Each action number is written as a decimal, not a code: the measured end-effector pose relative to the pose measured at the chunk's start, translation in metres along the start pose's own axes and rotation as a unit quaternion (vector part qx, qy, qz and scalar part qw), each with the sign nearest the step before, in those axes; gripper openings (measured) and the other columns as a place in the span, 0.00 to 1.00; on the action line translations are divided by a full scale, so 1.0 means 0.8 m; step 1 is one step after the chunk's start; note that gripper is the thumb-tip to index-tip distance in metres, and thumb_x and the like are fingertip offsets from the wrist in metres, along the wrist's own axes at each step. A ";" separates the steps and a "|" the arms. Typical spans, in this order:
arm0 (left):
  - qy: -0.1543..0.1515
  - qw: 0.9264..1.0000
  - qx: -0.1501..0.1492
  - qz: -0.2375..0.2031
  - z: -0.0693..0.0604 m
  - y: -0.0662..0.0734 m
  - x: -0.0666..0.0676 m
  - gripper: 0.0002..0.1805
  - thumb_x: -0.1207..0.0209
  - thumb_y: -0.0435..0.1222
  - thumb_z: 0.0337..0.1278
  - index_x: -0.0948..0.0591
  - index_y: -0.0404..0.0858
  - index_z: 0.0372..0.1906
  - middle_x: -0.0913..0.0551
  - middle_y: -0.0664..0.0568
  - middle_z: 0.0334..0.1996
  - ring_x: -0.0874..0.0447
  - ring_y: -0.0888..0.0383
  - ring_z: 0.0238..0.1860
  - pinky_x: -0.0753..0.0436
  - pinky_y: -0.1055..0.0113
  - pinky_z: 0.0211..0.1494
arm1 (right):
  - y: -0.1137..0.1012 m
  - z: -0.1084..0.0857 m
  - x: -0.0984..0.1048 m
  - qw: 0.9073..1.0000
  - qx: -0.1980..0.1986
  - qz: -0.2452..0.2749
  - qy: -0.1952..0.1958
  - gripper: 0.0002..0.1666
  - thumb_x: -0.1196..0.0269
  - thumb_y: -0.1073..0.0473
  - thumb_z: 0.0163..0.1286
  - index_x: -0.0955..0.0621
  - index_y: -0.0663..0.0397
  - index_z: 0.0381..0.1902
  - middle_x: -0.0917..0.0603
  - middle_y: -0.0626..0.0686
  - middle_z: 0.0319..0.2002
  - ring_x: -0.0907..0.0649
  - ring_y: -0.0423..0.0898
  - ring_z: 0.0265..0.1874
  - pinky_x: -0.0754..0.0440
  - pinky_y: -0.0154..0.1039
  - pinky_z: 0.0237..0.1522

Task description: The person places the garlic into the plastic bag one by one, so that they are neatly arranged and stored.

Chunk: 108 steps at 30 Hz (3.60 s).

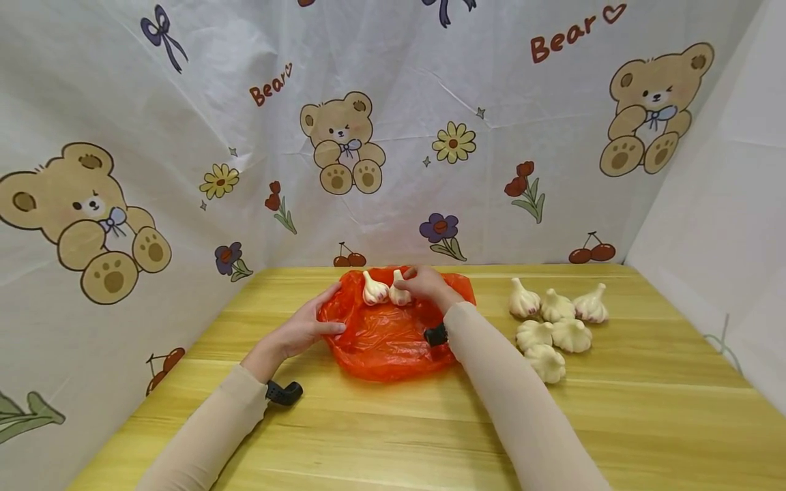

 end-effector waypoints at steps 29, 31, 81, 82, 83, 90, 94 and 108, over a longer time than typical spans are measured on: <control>-0.008 1.000 0.004 -0.016 -0.002 -0.001 -0.003 0.56 0.35 0.24 0.61 0.55 0.50 0.85 0.50 0.44 0.83 0.41 0.40 0.79 0.23 0.56 0.71 | -0.045 -0.055 0.033 0.990 0.123 -0.031 -0.057 0.26 0.33 0.54 0.71 0.24 0.66 0.59 0.18 0.62 0.58 0.19 0.57 0.58 0.18 0.53 0.61; -0.010 1.000 0.003 -0.018 -0.002 0.000 -0.004 0.56 0.35 0.24 0.60 0.55 0.51 0.85 0.50 0.44 0.83 0.41 0.40 0.79 0.23 0.56 0.71 | -0.047 -0.065 0.036 0.989 0.134 -0.033 -0.060 0.25 0.32 0.55 0.71 0.24 0.66 0.59 0.17 0.62 0.58 0.19 0.58 0.60 0.18 0.54 0.62; -0.006 1.000 0.003 -0.008 -0.002 -0.001 -0.001 0.56 0.34 0.26 0.60 0.54 0.51 0.85 0.49 0.45 0.83 0.40 0.39 0.78 0.22 0.55 0.70 | 0.030 -0.243 0.141 0.981 0.137 -0.068 -0.118 0.25 0.37 0.51 0.76 0.23 0.57 0.64 0.17 0.58 0.61 0.17 0.54 0.60 0.14 0.33 0.54; -0.006 1.000 0.003 -0.006 -0.002 -0.001 -0.001 0.56 0.34 0.26 0.60 0.54 0.51 0.85 0.49 0.45 0.83 0.39 0.39 0.78 0.22 0.55 0.70 | 0.033 -0.246 0.143 0.980 0.141 -0.069 -0.121 0.24 0.37 0.52 0.76 0.23 0.56 0.64 0.17 0.58 0.61 0.17 0.53 0.59 0.14 0.33 0.53; -0.008 1.000 0.002 -0.007 -0.002 0.000 -0.001 0.56 0.34 0.26 0.60 0.54 0.50 0.85 0.49 0.45 0.83 0.39 0.39 0.78 0.22 0.55 0.71 | 0.036 -0.249 0.145 0.979 0.146 -0.066 -0.125 0.23 0.37 0.53 0.76 0.23 0.56 0.64 0.17 0.59 0.61 0.16 0.51 0.58 0.14 0.32 0.53; -0.010 1.000 0.002 -0.010 -0.002 0.000 -0.002 0.56 0.35 0.25 0.61 0.55 0.50 0.85 0.50 0.45 0.83 0.40 0.39 0.78 0.21 0.56 0.70 | 0.063 -0.267 0.161 0.972 0.196 -0.049 -0.121 0.21 0.38 0.59 0.76 0.24 0.55 0.65 0.16 0.56 0.60 0.18 0.33 0.57 0.15 0.29 0.52; -0.007 1.000 0.003 -0.014 -0.001 0.001 -0.003 0.56 0.35 0.24 0.61 0.54 0.50 0.85 0.48 0.45 0.83 0.38 0.40 0.78 0.21 0.57 0.70 | 0.080 -0.278 0.171 0.968 0.218 -0.044 -0.114 0.21 0.40 0.63 0.77 0.24 0.59 0.65 0.15 0.50 0.58 0.17 0.35 0.58 0.15 0.29 0.53; -0.010 1.000 0.008 -0.024 -0.002 -0.002 -0.004 0.56 0.35 0.23 0.60 0.55 0.51 0.85 0.48 0.45 0.83 0.38 0.40 0.77 0.21 0.55 0.69 | 0.118 -0.297 0.186 0.966 0.224 -0.026 -0.128 0.20 0.42 0.67 0.77 0.25 0.62 0.64 0.18 0.58 0.60 0.17 0.36 0.58 0.17 0.27 0.53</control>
Point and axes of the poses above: each hand's wrist, its own z-axis towards the middle knuckle, its own x-axis out of the back of the hand, y = z × x, the point moved 4 cm from there along z, towards the middle knuckle
